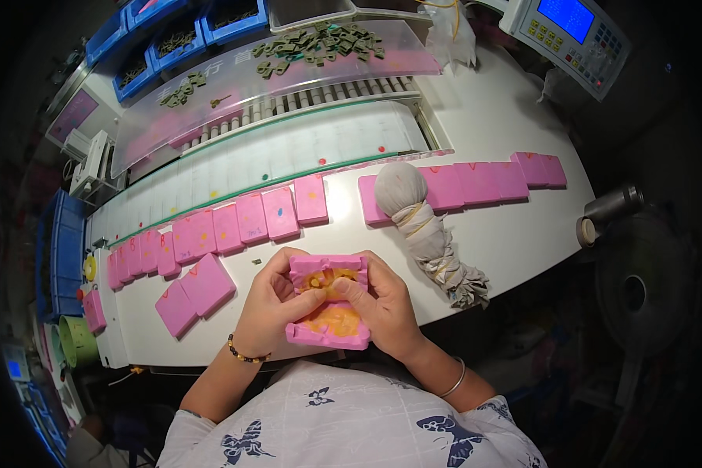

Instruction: The recorder is seen assembling or preparing pink candle molds by inserting small green components into them.

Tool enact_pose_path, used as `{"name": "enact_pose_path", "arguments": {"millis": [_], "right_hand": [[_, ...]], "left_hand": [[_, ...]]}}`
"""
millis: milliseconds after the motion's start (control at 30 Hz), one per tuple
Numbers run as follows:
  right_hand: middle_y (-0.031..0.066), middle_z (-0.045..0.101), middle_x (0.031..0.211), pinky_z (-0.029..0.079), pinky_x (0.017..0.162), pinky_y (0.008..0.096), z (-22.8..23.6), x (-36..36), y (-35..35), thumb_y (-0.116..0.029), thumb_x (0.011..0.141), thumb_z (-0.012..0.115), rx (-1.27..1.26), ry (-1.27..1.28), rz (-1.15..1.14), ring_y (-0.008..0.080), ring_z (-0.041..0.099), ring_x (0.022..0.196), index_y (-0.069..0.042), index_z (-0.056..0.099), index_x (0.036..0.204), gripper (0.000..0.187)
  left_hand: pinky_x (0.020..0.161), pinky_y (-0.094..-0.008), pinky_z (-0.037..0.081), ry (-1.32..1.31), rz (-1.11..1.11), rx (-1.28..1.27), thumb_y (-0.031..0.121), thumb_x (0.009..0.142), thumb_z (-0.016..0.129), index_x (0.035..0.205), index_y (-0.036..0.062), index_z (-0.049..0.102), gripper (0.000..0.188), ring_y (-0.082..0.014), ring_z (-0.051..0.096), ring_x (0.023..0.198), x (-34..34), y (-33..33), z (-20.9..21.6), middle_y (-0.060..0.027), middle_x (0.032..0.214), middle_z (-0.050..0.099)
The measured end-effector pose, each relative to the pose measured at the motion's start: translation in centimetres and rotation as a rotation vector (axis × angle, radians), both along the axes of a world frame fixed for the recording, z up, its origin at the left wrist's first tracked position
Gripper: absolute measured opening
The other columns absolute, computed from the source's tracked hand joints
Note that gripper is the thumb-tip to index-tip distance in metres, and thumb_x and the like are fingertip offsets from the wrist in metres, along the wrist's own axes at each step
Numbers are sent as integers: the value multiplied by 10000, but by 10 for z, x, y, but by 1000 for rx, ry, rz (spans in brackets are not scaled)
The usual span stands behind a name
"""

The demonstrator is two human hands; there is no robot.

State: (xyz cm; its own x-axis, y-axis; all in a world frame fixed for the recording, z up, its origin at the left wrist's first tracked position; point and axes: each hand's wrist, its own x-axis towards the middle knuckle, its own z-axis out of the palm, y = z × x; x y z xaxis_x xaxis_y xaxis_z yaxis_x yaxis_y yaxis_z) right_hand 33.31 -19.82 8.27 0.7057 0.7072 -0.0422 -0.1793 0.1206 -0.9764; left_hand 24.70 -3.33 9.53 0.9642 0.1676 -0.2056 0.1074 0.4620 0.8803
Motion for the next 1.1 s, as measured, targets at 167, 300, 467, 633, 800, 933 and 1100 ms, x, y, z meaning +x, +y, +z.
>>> {"name": "enact_pose_path", "arguments": {"millis": [167,300,467,633,800,933,1100], "right_hand": [[64,638,1130,492,895,262,1,2,4,-148,1012,576,125,228,-33,93,592,1005,35,556,1240,293],[82,644,1151,511,888,271,-2,4,2,-163,1015,574,124,267,-23,101,604,1016,40,548,1268,325],[86,641,1154,510,887,265,1,3,2,-161,1015,573,131,261,-14,103,604,1017,40,541,1272,328],[84,625,1168,494,918,268,4,2,-1,-125,1012,569,113,192,0,100,587,1052,33,517,1278,314],[75,606,1192,485,938,272,6,6,-6,-94,1004,571,101,129,85,99,575,1075,35,506,1289,319],[84,564,1256,465,974,281,15,19,-13,-43,990,564,75,203,241,111,551,1129,41,478,1344,374],[77,528,1236,428,1013,286,15,29,-19,17,964,558,64,237,270,125,521,1163,63,503,1334,376]], "left_hand": [[969,-280,485,-70,64,-72,-45,857,658,1296,-15,453,485,-137,562,1125,-2,-8,-3,-107,1225,556],[1008,-291,470,-95,106,-145,-47,887,630,1312,-31,448,462,-147,555,1148,-6,-5,-4,-113,1228,558],[960,-281,506,-52,146,-172,-51,897,618,1292,-55,487,416,-142,593,1083,-9,-3,-6,-121,1164,605],[898,-268,557,-47,148,3,-64,885,635,1258,-82,532,387,-141,623,1023,-10,-2,-4,-131,1129,634],[886,-274,584,-65,238,96,-88,866,648,1236,-99,555,383,-155,619,1044,-13,-8,-3,-144,1144,637],[881,-276,585,-108,265,111,-89,866,649,1232,-98,558,377,-156,620,1039,-14,-9,-7,-144,1150,635],[877,-270,582,-93,236,112,-93,863,650,1224,-93,561,371,-153,614,1039,-16,-2,-8,-139,1145,634]]}}
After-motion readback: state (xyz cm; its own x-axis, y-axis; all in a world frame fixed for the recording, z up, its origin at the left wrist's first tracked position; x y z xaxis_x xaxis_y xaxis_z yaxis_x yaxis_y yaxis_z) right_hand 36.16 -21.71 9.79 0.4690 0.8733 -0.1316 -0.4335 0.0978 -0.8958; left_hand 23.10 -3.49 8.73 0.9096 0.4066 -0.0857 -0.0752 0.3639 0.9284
